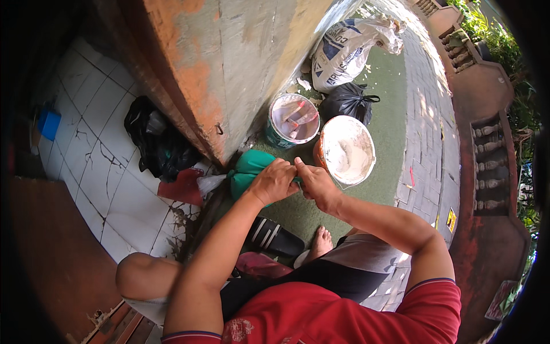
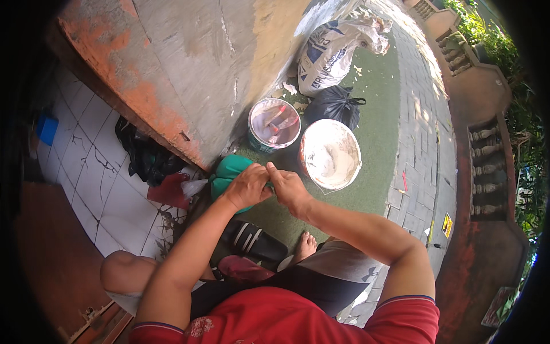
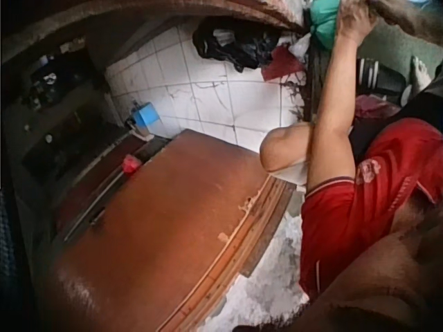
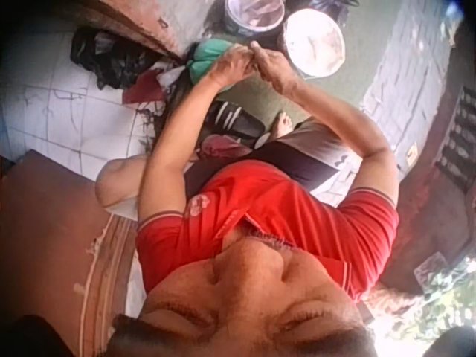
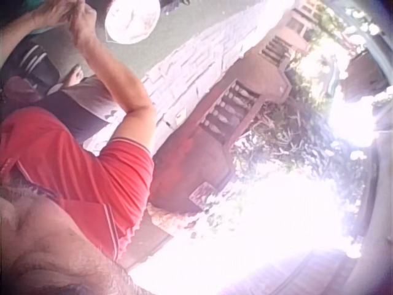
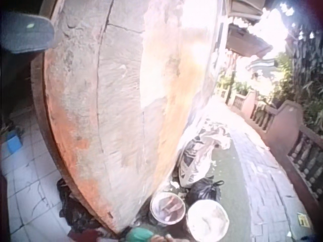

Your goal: The person mixes white paint in a bucket using a wooden stick, then takes a green plastic bag from a larger black bag and ties it closed.

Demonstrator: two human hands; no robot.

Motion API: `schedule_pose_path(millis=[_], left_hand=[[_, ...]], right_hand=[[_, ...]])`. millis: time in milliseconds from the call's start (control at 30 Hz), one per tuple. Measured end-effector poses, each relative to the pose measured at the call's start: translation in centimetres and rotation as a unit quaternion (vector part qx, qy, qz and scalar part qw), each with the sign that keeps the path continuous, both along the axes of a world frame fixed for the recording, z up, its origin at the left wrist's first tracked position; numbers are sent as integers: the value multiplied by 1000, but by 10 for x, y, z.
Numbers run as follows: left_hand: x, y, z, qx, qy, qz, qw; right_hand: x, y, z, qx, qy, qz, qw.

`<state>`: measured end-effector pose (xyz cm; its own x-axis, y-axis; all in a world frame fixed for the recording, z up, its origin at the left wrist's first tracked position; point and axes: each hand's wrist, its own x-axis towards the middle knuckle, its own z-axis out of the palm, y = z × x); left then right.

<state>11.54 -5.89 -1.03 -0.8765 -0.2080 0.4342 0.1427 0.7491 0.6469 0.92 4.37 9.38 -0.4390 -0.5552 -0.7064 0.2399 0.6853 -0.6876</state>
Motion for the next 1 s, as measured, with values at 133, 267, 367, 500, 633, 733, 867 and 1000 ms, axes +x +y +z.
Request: schedule_pose_path(millis=[133,267,367,500,633,733,867,1000], left_hand=[[0,-2,-1,-8,32,19,999],[-1,0,-4,4,0,3,1000],[-3,1,-1,-2,28,1,1000],[-1,2,3,2,30,-6,1000],[-3,6,3,-1,37,-5,999],[-6,8,4,4,2,-11,1000],[16,-19,-29,25,15,101,994],[18,-29,-14,30,-6,137,990]], right_hand=[[2,0,13,-10,-35,-29,999],[2,3,15,-13,-58,-51,997],[1,6,21,-5,-62,-63,996],[2,10,25,4,-59,-57,997],[0,20,28,-6,-74,-64,995],[-2,27,42,-7,-80,-81,993],[-34,26,103,-139,22,-46,989],[-90,20,162,-120,24,8,992]])
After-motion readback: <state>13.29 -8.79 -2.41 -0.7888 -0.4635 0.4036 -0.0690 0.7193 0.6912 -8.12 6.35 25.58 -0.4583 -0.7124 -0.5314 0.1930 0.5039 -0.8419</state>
